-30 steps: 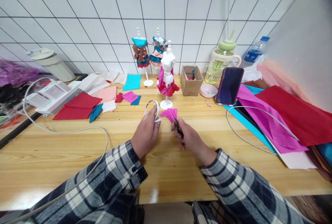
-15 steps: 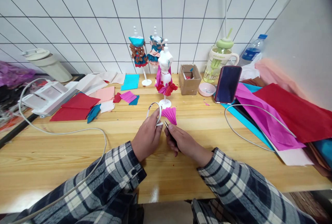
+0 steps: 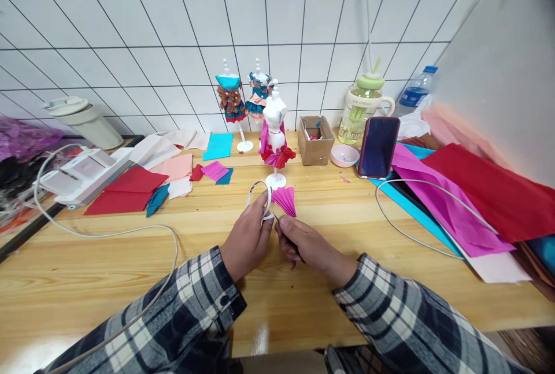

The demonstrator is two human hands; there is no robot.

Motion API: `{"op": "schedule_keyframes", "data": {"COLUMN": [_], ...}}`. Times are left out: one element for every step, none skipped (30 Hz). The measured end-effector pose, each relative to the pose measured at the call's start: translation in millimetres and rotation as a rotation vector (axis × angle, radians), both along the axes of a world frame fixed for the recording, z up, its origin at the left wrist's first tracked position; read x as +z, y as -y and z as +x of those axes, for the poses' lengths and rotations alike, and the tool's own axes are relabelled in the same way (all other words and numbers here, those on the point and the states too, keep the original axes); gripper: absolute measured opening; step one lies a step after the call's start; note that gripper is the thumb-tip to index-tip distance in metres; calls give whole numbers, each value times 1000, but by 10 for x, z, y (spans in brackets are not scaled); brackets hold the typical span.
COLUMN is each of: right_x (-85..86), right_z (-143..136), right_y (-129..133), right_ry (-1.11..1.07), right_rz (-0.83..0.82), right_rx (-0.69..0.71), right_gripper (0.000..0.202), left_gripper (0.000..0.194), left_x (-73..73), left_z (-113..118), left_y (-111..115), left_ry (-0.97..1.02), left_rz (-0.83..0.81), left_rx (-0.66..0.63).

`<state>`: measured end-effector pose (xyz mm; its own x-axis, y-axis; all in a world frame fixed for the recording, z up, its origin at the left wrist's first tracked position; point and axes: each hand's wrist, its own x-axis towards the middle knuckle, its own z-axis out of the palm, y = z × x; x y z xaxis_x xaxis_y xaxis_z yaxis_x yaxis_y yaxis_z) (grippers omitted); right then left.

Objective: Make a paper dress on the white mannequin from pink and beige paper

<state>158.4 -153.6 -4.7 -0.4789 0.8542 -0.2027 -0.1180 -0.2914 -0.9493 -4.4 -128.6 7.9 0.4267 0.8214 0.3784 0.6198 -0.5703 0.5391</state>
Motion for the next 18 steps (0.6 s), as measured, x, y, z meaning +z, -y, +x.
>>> {"op": "schedule_keyframes", "data": {"right_x": [5, 9, 13, 16, 18, 21, 26, 31, 39, 47, 56, 65, 73, 81, 88, 95, 101, 107], "right_z": [-2, -2, -2, -1, 2, 5, 10, 16, 24, 31, 40, 49, 57, 65, 72, 77, 80, 82], "right_y": [0, -1, -1, -3, -5, -7, -11, -15, -19, -23, -26, -28, -30, -29, -28, -26, -23, -20], "right_ry": [-7, -15, -26, -36, -47, -57, -64, -70, -74, -78, -80, -83, -87, -90, -93, -96, -98, -97], "right_rz": [-10, -19, -28, -33, -36, -37, -40, -45, -53, -64, -76, -89, -101, -110, -117, -123, -128, -131], "right_rx": [1, -1, -3, -7, -10, -12, -13, -14, -17, -17, -20, -24, -29, -34, -37, -40, -40, -38], "right_gripper": [49, 49, 49, 49, 48, 47, 46, 45, 44, 43, 42, 41, 41, 40, 39, 39, 39, 38], "left_gripper": [53, 53, 53, 54, 54, 54, 54, 54, 54, 55, 55, 55, 56, 56, 57, 57, 57, 57], "left_x": [-3, -8, -13, -19, -24, -28, -32, -35, -36, -37, -37, -37, -37, -38, -39, -40, -42, -45], "left_z": [0, -1, -2, -3, -4, -4, -5, -5, -6, -8, -10, -13, -17, -21, -25, -27, -29, -28], "left_y": [-2, -5, -7, -9, -10, -10, -11, -11, -11, -13, -15, -19, -25, -32, -38, -43, -46, -45], "left_ry": [0, 0, 2, 2, 1, 0, 0, 3, 6, 10, 13, 16, 18, 19, 21, 24, 26, 27], "left_rz": [-1, -1, 0, 0, -3, -5, -6, -6, -5, -4, -4, -6, -11, -16, -21, -26, -31, -36], "left_rx": [-2, -4, -4, -4, -5, -5, -5, -6, -7, -10, -11, -12, -13, -13, -12, -11, -11, -10]}}
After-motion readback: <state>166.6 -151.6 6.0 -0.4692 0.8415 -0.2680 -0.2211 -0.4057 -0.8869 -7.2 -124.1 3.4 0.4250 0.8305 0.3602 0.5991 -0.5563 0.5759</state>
